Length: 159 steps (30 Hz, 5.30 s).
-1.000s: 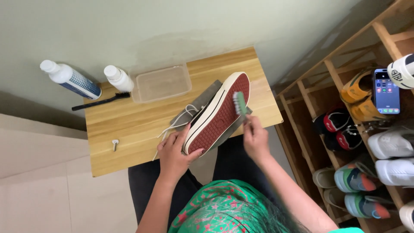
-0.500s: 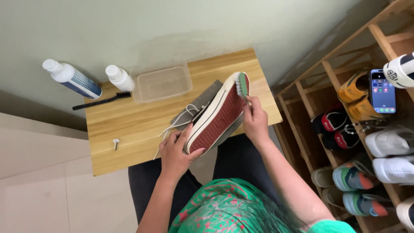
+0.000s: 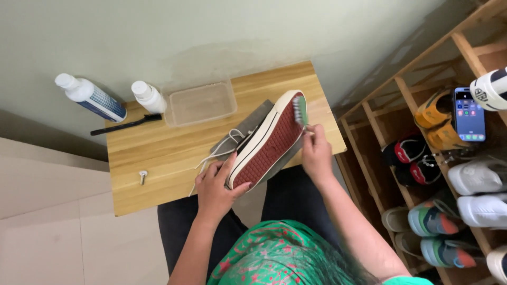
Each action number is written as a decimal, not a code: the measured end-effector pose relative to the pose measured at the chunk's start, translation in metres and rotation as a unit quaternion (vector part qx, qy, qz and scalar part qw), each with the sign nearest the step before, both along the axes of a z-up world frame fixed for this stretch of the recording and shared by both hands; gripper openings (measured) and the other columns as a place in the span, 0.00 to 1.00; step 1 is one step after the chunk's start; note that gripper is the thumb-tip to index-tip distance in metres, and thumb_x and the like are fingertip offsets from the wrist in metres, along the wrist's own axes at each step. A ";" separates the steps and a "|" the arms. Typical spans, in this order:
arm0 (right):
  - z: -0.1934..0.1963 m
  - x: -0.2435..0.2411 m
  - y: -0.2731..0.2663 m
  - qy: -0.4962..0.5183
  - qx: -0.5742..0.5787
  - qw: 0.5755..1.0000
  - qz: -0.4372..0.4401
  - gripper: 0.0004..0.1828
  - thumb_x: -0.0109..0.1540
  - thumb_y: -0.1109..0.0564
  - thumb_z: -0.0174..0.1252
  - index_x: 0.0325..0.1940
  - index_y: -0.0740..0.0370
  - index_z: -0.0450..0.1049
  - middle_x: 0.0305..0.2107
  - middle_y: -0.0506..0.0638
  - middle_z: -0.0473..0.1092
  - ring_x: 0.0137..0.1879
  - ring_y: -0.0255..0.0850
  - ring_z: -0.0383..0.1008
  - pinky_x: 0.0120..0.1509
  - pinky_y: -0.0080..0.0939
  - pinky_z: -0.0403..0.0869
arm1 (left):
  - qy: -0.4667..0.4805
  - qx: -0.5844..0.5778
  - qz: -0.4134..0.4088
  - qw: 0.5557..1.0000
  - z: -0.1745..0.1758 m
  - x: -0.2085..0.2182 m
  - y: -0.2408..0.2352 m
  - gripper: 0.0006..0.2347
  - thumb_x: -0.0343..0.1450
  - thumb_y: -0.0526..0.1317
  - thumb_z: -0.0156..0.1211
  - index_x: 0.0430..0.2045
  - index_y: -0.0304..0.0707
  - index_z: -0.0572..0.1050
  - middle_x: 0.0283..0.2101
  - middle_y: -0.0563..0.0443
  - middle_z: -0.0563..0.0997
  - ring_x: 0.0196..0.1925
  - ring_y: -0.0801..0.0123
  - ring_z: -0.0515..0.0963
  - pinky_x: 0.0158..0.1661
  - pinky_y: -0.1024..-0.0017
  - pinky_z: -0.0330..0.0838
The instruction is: The person scrubs the sole of a grey sneaker with a green brush, repeatedly dipping the brush into a water container on a low table. The person holds the shoe steady with one hand while brushing the red sole with the other.
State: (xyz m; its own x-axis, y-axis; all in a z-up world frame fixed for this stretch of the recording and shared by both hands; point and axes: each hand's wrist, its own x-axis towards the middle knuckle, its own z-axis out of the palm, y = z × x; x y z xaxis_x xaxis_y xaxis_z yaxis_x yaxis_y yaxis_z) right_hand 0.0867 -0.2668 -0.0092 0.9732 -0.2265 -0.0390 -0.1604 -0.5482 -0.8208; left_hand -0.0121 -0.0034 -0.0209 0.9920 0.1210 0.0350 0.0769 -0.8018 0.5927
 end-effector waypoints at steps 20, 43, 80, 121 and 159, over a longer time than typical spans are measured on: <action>0.014 0.007 0.004 0.008 0.012 1.000 0.008 0.10 0.69 0.51 0.46 0.53 0.46 0.69 0.33 0.64 0.77 0.49 0.66 0.77 0.53 0.65 0.73 | 0.016 0.008 -0.002 1.000 0.002 0.000 -0.001 0.40 0.57 0.67 0.69 0.67 0.78 0.63 0.53 0.60 0.75 0.58 0.70 0.78 0.61 0.61 0.57; 0.006 0.020 -0.005 -0.007 0.026 1.000 -0.002 0.11 0.69 0.52 0.49 0.55 0.49 0.72 0.29 0.64 0.76 0.45 0.63 0.78 0.52 0.62 0.73 | 0.051 -0.008 -0.011 0.999 0.015 0.003 -0.002 0.39 0.59 0.63 0.71 0.68 0.74 0.62 0.55 0.55 0.74 0.60 0.63 0.77 0.65 0.51 0.53; -0.035 -0.019 0.008 -0.100 0.084 0.991 0.008 0.12 0.68 0.55 0.55 0.55 0.48 0.76 0.18 0.55 0.68 0.27 0.44 0.73 0.35 0.45 0.74 | 0.047 -0.028 -0.005 0.998 0.016 0.003 0.000 0.39 0.58 0.63 0.71 0.68 0.76 0.62 0.55 0.57 0.74 0.61 0.66 0.76 0.66 0.48 0.50; -0.089 -0.044 -0.031 -0.247 -0.116 0.954 0.126 0.08 0.68 0.58 0.52 0.38 0.60 0.76 0.26 0.61 0.72 0.40 0.61 0.76 0.42 0.55 0.73 | 0.073 -0.030 -0.013 0.997 0.023 0.002 -0.001 0.40 0.59 0.65 0.68 0.69 0.76 0.60 0.56 0.57 0.74 0.63 0.68 0.75 0.67 0.51 0.51; -0.125 -0.089 -0.040 -0.291 -0.146 0.926 0.190 0.04 0.64 0.56 0.59 0.38 0.52 0.80 0.22 0.47 0.70 0.32 0.47 0.77 0.37 0.42 0.76 | 0.119 -0.061 -0.023 0.991 0.037 0.003 0.001 0.42 0.58 0.66 0.68 0.70 0.72 0.58 0.61 0.52 0.72 0.67 0.62 0.72 0.69 0.53 0.49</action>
